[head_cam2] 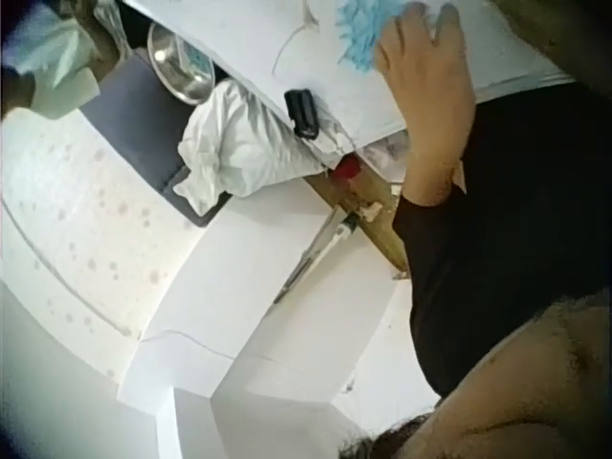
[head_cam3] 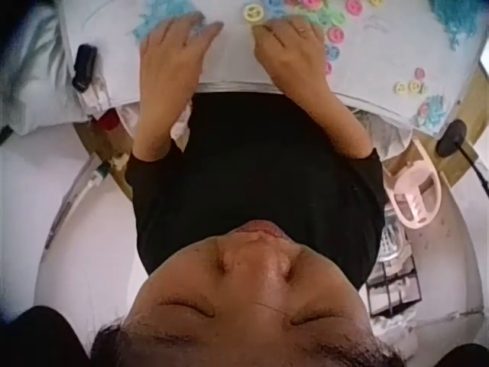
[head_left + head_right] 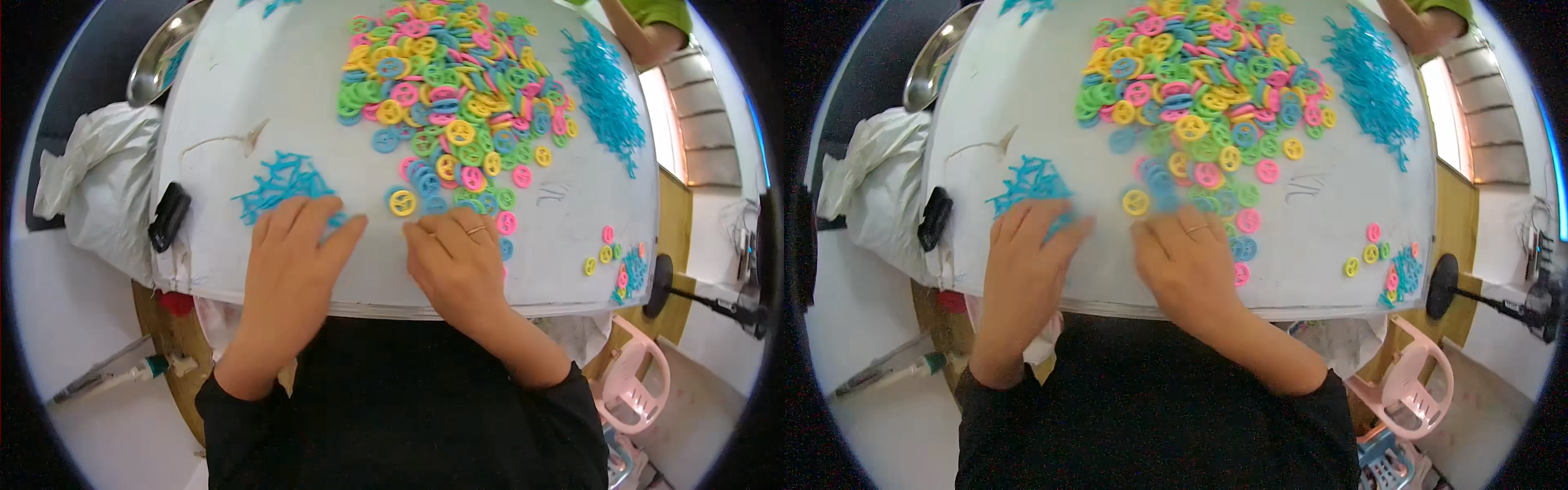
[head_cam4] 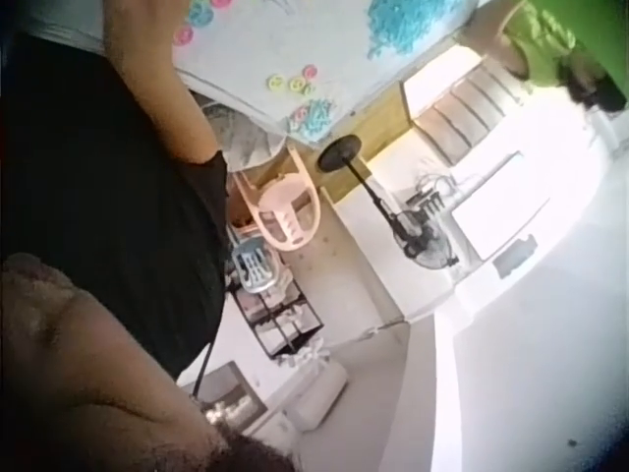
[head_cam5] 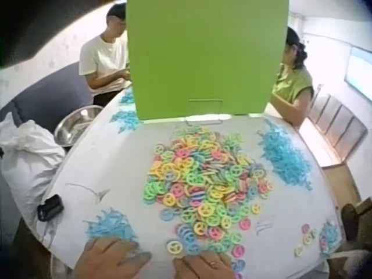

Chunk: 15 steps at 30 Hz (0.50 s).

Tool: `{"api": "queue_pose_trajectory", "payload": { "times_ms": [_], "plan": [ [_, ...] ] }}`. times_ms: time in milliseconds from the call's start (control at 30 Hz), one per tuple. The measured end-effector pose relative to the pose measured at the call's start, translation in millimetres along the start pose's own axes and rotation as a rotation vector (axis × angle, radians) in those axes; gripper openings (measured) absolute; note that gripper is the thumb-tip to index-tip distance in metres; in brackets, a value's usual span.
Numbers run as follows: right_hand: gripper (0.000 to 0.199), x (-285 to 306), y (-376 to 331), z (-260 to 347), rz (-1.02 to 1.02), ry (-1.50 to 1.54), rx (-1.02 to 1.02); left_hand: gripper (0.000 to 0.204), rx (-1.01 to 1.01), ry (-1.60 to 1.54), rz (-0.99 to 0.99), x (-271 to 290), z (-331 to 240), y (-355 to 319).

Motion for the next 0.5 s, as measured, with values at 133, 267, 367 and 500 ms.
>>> {"api": "queue_pose_trajectory", "payload": {
  "times_ms": [133, 267, 367, 500],
  "plan": [
    [0.030, 30.8, -11.6, -5.2, -0.156, 0.214, 0.049, 0.045, 0.005, 0.132, 0.065, -22.8, 7.6, 10.7],
    [0.029, 41.1, -33.2, -19.5, -0.134, 0.303, -0.044, 0.041, -0.076, 0.142, 0.056, -26.2, 6.6, 19.4],
    [0.029, 41.2, -48.3, -23.9, -0.111, 0.325, -0.043, 0.024, -0.137, 0.169, 0.012, -28.5, 8.6, 26.6],
    [0.030, 42.0, -57.5, -25.8, -0.142, 0.431, -0.007, 0.021, -0.123, 0.067, 0.035, -30.8, 11.6, 33.3]
  ]
}}
Point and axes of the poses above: each hand's wrist, its own y-axis towards the middle knuckle, its own x-axis out of the back of the hand, z = x × y, the point moved 7 cm from there along y, towards the middle knuckle, and after that the axes turned 4 degrees about -x, right-handed, at the moved point
